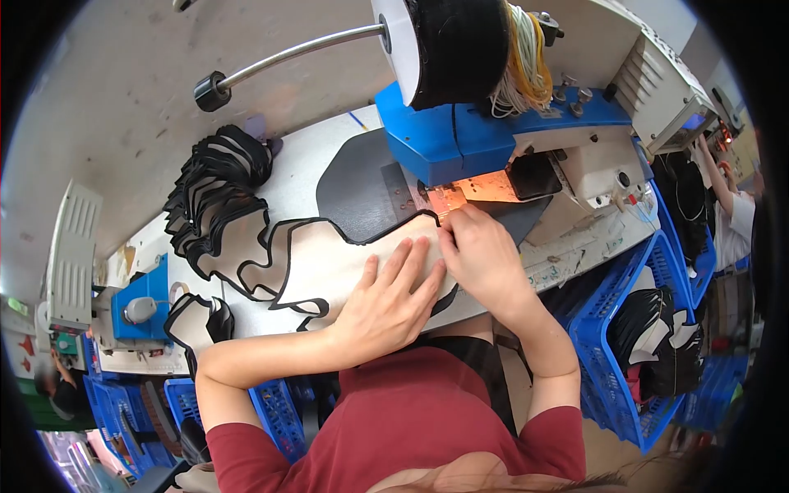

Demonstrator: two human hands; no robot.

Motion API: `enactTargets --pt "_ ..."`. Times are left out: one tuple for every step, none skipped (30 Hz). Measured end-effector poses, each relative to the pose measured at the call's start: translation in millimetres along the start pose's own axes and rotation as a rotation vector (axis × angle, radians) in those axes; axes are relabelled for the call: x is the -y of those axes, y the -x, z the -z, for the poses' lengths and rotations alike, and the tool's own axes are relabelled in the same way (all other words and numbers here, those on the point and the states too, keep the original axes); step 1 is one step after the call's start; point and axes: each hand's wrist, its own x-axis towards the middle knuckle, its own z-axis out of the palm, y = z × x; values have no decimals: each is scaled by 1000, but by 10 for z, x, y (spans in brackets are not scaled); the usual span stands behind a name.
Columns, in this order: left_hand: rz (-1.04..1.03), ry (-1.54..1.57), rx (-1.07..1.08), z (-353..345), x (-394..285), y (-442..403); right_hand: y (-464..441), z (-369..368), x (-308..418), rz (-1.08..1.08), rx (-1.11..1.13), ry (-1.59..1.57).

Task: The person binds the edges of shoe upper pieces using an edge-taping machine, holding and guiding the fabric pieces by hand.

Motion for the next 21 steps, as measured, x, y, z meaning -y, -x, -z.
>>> enactTargets --pt "0 -4 0 -2 0 2 -5 -17 28 -7 4 41" --pt "1 -9 -1 -2 0 6 -10 -33 61 -12 9 81" --pt "2 -13 -2 -2 -1 11 -11 -45 88 -17 15 121" --pt "-4 -13 -10 -7 3 14 -17 -52 108 -49 35 122" --pt "-9 -13 -17 -15 7 24 -16 -61 128 -80 57 122" --pt "-12 -13 -25 -21 13 30 -21 -67 140 -110 79 122" --pt "-12 -6 -26 -24 17 34 -26 -73 147 -128 75 125" --pt "-13 0 -27 -26 17 35 -29 -80 154 -146 69 128" --pt "-13 7 -29 -21 20 38 -33 -89 160 -164 64 131" --pt "14 74 -18 -5 27 39 -26 -92 138 -144 59 100" --pt "41 141 -10 19 38 31 -15 -83 86 -122 54 71" --pt "68 208 -3 67 45 3 -7 -74 42 -99 49 42" --pt "161 272 4 134 50 -44 8 -72 15 -80 17 3" --pt "254 337 12 225 54 -113 40 -75 -2 -62 -15 -36" --pt "350 404 20 282 59 -169 72 -76 6 -42 -44 -77" --pt "323 325 -57 265 77 -206 88 -71 27 -25 -95 -126" --pt "294 244 -133 220 106 -243 100 -69 47 -8 -148 -177" --pt "262 164 -206 169 130 -260 115 -67 62 5 -201 -229" --pt "282 264 -207 127 144 -265 138 -74 56 45 -231 -239" --pt "309 380 -146 135 167 -267 169 -91 35 82 -262 -248" --pt "334 497 -83 170 206 -272 189 -95 22 118 -292 -258"
